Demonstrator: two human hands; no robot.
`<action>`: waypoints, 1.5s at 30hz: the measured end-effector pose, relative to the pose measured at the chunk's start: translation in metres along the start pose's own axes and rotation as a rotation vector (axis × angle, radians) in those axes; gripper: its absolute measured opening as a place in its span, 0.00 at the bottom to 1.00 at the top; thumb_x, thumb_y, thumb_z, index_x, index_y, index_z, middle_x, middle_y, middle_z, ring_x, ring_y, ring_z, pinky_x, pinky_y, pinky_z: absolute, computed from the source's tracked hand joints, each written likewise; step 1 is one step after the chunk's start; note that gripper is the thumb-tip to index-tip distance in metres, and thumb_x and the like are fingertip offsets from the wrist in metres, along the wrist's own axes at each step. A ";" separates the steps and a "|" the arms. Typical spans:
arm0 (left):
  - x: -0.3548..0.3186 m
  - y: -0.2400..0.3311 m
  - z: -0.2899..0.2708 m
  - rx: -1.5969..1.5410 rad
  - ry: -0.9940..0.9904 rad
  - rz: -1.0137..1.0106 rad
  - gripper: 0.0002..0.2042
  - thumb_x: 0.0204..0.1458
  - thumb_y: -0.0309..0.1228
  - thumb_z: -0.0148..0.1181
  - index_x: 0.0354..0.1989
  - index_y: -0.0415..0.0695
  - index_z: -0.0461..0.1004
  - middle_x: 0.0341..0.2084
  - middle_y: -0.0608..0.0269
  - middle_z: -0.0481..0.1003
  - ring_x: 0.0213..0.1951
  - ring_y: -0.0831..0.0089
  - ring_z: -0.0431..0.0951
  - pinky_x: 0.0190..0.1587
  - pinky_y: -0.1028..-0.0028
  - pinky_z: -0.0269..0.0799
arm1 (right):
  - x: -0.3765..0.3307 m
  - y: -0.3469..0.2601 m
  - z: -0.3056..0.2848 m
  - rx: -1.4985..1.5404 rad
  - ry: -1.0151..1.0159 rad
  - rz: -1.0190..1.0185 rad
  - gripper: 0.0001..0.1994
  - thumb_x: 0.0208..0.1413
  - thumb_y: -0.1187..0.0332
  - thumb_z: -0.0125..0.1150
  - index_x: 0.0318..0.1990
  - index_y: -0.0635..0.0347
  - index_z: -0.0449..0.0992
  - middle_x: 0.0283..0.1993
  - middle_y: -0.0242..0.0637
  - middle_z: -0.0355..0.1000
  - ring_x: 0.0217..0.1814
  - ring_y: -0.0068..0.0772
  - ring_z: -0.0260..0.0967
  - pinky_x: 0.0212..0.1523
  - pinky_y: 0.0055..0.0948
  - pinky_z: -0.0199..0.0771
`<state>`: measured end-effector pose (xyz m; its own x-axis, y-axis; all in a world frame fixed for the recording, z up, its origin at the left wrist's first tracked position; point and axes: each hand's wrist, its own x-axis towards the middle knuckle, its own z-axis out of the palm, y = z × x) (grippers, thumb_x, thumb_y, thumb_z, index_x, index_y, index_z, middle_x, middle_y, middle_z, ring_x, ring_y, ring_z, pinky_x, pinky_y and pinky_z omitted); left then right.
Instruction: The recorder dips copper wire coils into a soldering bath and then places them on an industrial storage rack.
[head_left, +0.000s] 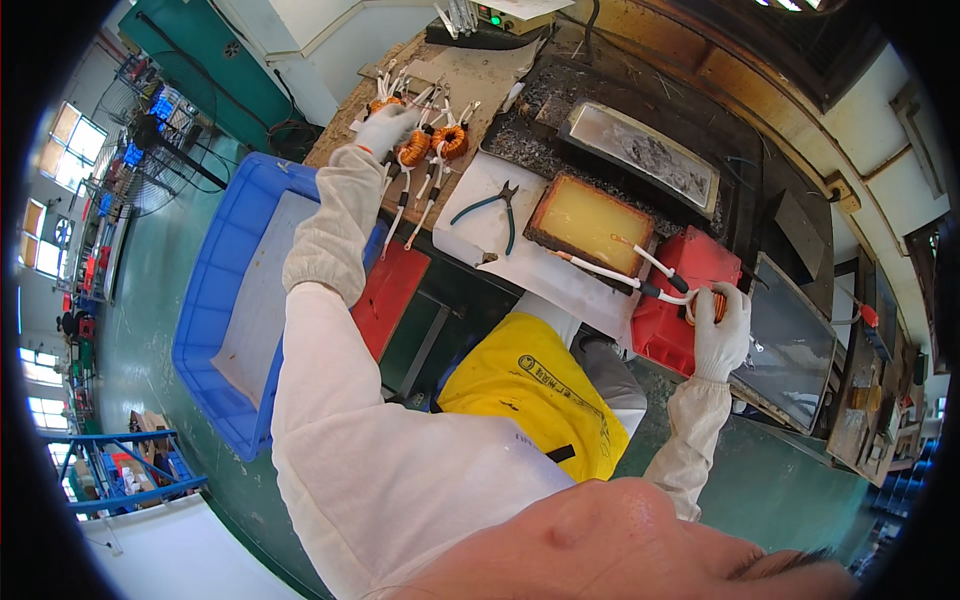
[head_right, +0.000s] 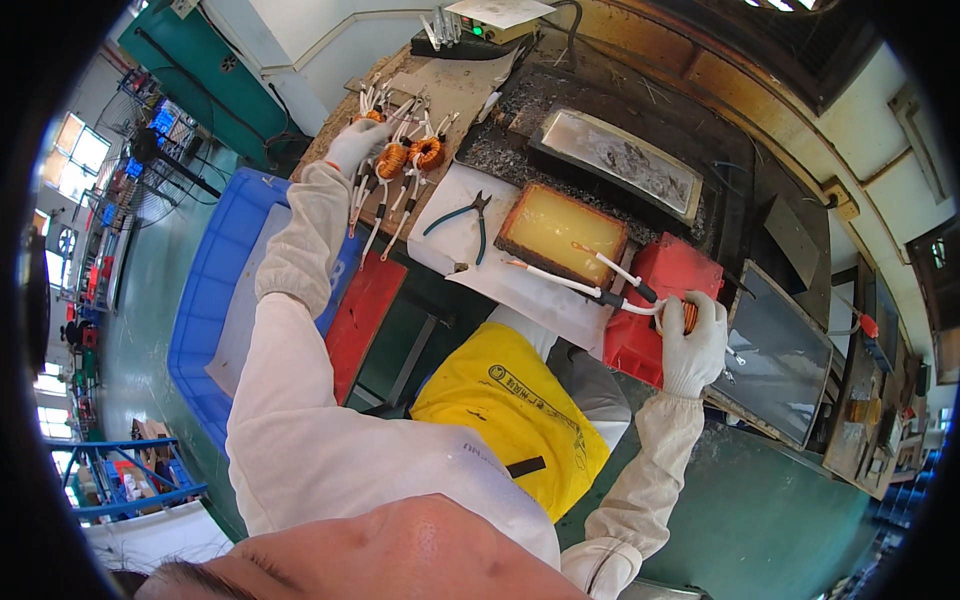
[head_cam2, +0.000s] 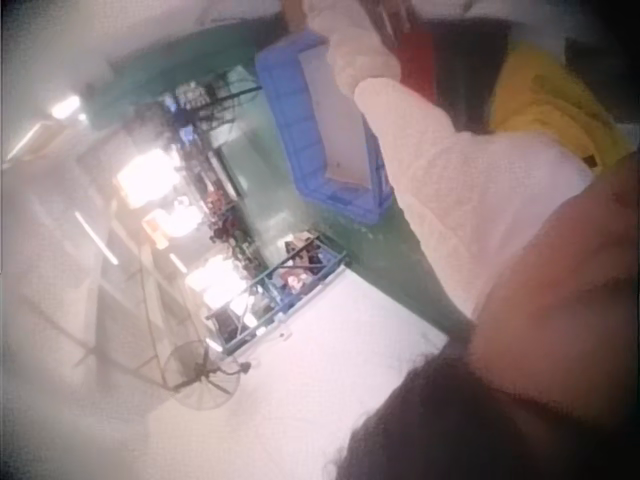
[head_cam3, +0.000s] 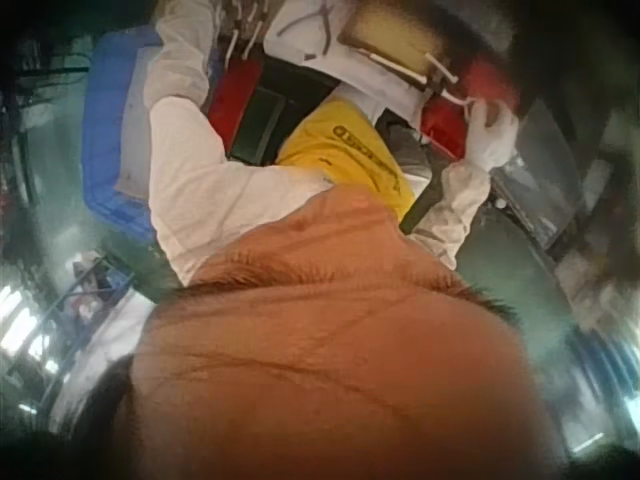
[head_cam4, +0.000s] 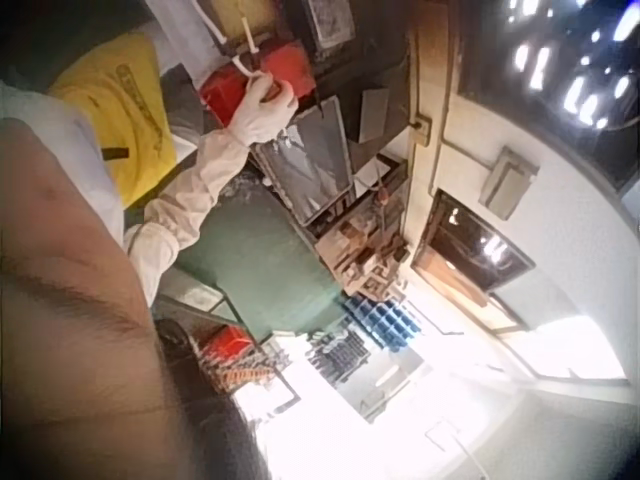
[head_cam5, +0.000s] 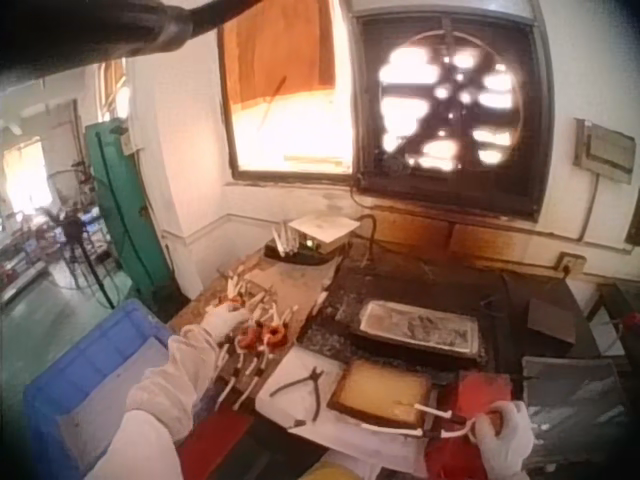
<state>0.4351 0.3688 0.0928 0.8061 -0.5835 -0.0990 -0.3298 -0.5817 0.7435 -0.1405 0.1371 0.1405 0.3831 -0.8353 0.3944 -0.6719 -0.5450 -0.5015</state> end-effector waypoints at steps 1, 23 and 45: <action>0.017 -0.017 -0.012 -0.019 0.064 -0.067 0.28 0.50 0.51 0.60 0.52 0.40 0.76 0.45 0.51 0.79 0.47 0.64 0.79 0.51 0.71 0.71 | 0.001 0.000 0.001 -0.007 -0.006 -0.001 0.14 0.51 0.59 0.65 0.40 0.58 0.79 0.42 0.41 0.75 0.45 0.45 0.74 0.45 0.38 0.73; 0.088 -0.097 0.035 0.384 0.306 -0.473 0.24 0.52 0.48 0.57 0.48 0.40 0.77 0.48 0.44 0.78 0.54 0.48 0.75 0.54 0.59 0.72 | -0.004 0.002 0.006 0.004 -0.001 0.004 0.10 0.57 0.68 0.60 0.44 0.60 0.76 0.46 0.40 0.73 0.46 0.38 0.72 0.51 0.31 0.70; -0.064 0.111 -0.006 -0.759 -0.206 0.141 0.10 0.55 0.37 0.64 0.37 0.44 0.75 0.23 0.70 0.74 0.23 0.85 0.70 0.25 0.82 0.65 | -0.001 0.005 -0.012 -0.191 0.058 -0.230 0.19 0.54 0.62 0.63 0.53 0.57 0.73 0.52 0.47 0.71 0.54 0.51 0.69 0.53 0.42 0.71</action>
<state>0.3499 0.3446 0.1855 0.6504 -0.7588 -0.0358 0.0625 0.0064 0.9980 -0.1518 0.1363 0.1466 0.5063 -0.6828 0.5267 -0.6806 -0.6915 -0.2421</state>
